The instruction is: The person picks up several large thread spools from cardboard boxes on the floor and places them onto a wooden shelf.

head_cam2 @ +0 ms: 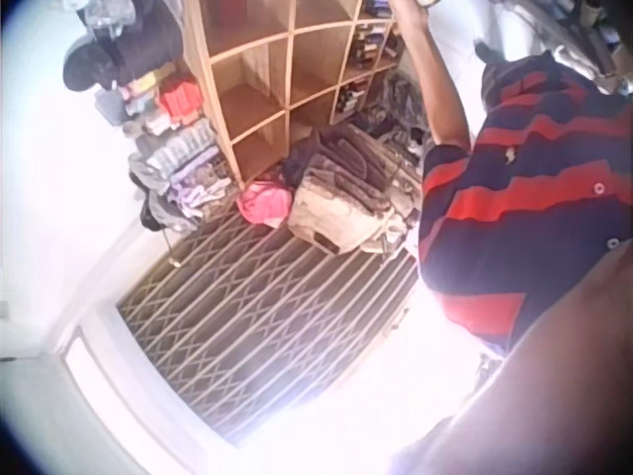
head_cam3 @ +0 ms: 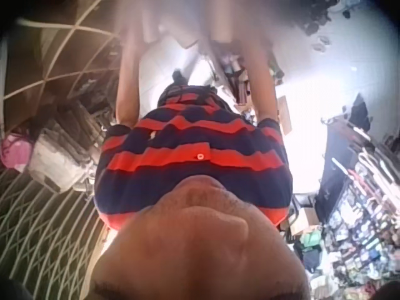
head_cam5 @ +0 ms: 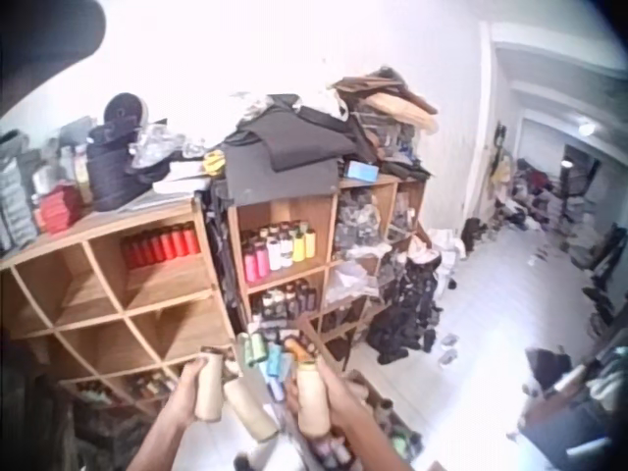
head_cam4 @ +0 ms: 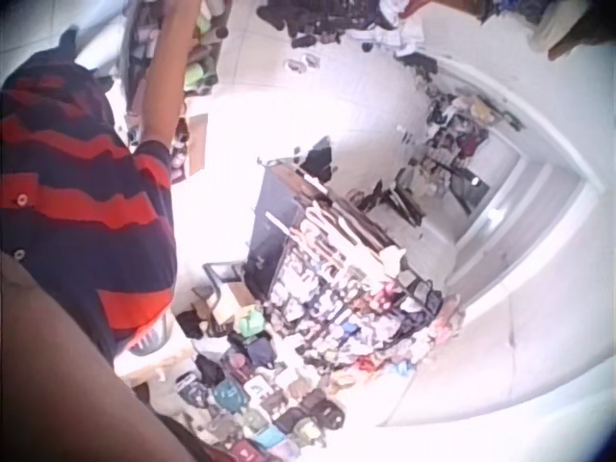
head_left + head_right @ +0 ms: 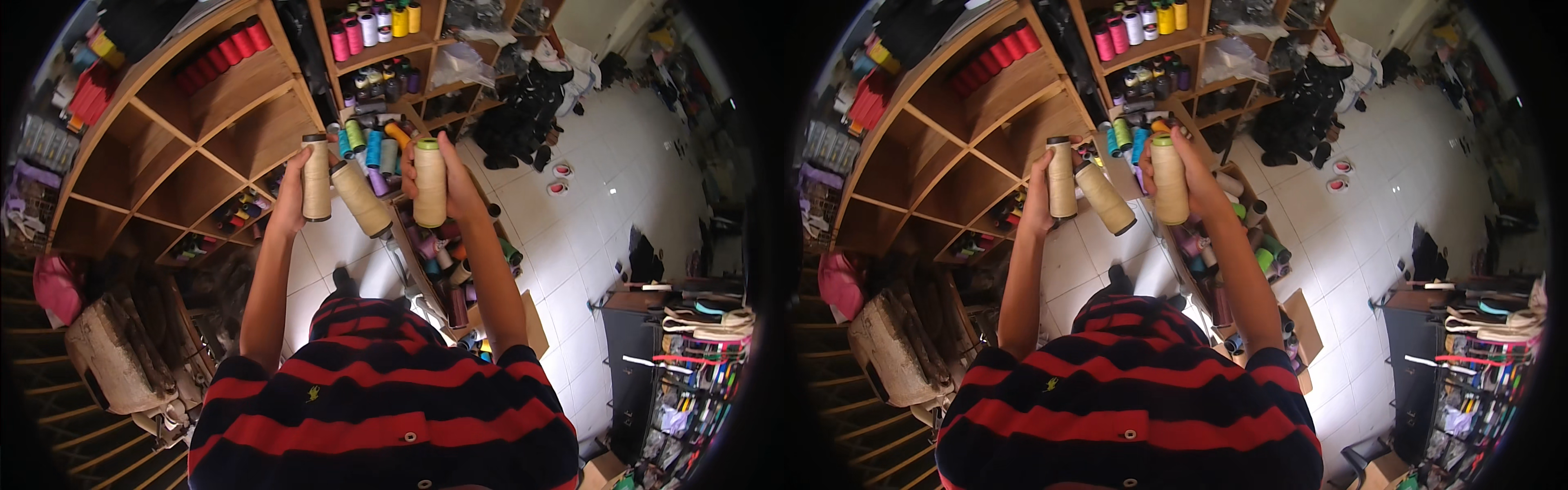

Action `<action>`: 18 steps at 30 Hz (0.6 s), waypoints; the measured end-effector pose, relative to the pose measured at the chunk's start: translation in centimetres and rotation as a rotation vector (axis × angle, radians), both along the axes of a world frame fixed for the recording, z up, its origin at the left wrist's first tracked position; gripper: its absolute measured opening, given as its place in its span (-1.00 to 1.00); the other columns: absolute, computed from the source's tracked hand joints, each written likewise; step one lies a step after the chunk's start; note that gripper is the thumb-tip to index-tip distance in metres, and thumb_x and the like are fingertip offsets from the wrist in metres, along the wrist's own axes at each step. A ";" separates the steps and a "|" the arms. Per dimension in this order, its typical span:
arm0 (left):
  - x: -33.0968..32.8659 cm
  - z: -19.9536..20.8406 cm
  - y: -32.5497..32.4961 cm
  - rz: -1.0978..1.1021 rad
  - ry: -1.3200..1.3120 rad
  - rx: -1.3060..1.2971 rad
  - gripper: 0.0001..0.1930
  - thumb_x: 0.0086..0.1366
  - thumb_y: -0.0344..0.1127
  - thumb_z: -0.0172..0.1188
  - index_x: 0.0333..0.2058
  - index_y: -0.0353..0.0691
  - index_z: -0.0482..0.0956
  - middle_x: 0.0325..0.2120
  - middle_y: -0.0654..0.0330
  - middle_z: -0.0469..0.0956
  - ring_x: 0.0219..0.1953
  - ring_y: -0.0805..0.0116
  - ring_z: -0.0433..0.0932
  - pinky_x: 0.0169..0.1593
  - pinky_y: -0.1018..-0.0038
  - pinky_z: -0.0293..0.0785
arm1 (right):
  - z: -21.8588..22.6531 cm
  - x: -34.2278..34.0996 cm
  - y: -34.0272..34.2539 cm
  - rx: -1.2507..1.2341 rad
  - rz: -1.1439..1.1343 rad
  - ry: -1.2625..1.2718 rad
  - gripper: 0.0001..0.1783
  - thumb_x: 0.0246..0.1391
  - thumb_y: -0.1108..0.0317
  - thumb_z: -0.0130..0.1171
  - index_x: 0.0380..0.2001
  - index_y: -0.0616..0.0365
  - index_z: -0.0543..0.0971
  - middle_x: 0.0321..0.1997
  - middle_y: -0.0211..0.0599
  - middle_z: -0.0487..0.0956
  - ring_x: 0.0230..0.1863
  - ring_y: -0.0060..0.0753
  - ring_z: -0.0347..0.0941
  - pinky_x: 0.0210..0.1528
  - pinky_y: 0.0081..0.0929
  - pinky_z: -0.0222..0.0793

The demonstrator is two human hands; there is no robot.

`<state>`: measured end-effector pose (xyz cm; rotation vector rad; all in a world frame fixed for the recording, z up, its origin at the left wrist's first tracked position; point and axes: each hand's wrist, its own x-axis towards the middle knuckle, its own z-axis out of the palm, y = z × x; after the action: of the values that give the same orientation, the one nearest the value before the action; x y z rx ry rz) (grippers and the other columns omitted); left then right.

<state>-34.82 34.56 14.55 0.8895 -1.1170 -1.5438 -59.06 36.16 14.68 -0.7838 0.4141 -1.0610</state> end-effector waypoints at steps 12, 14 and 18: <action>12.3 1.5 -2.9 0.118 0.090 0.004 -0.43 0.31 0.10 -0.16 0.06 -0.25 0.35 -0.45 0.30 0.41 -0.39 0.49 0.43 -0.30 0.56 0.38 | -0.3 14.9 -7.3 0.145 0.077 0.141 -0.28 0.15 -0.43 -0.37 -0.33 0.07 0.36 -0.61 -0.33 0.36 -0.68 -0.37 0.36 -0.58 -0.45 0.33; 15.4 1.2 -3.3 0.155 0.100 0.015 -0.43 0.29 0.12 -0.13 0.06 -0.24 0.36 -0.44 0.29 0.41 -0.37 0.47 0.45 -0.28 0.56 0.40 | -0.5 18.1 -8.7 0.178 0.079 0.160 -0.28 0.13 -0.44 -0.37 -0.35 0.06 0.37 -0.64 -0.33 0.37 -0.71 -0.38 0.35 -0.62 -0.44 0.32; 21.8 -1.4 -5.1 0.228 0.155 0.033 -0.49 0.28 0.10 -0.09 0.01 -0.16 0.43 -0.41 0.29 0.44 -0.38 0.48 0.42 -0.29 0.54 0.39 | -0.5 23.3 -11.9 0.193 0.092 0.184 -0.29 0.13 -0.43 -0.32 -0.39 0.06 0.37 -0.67 -0.31 0.38 -0.77 -0.39 0.33 -0.70 -0.44 0.29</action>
<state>-12.98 29.44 13.12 0.8714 -0.8513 -1.4198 -35.72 24.26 14.19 -0.7228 0.6220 -0.8520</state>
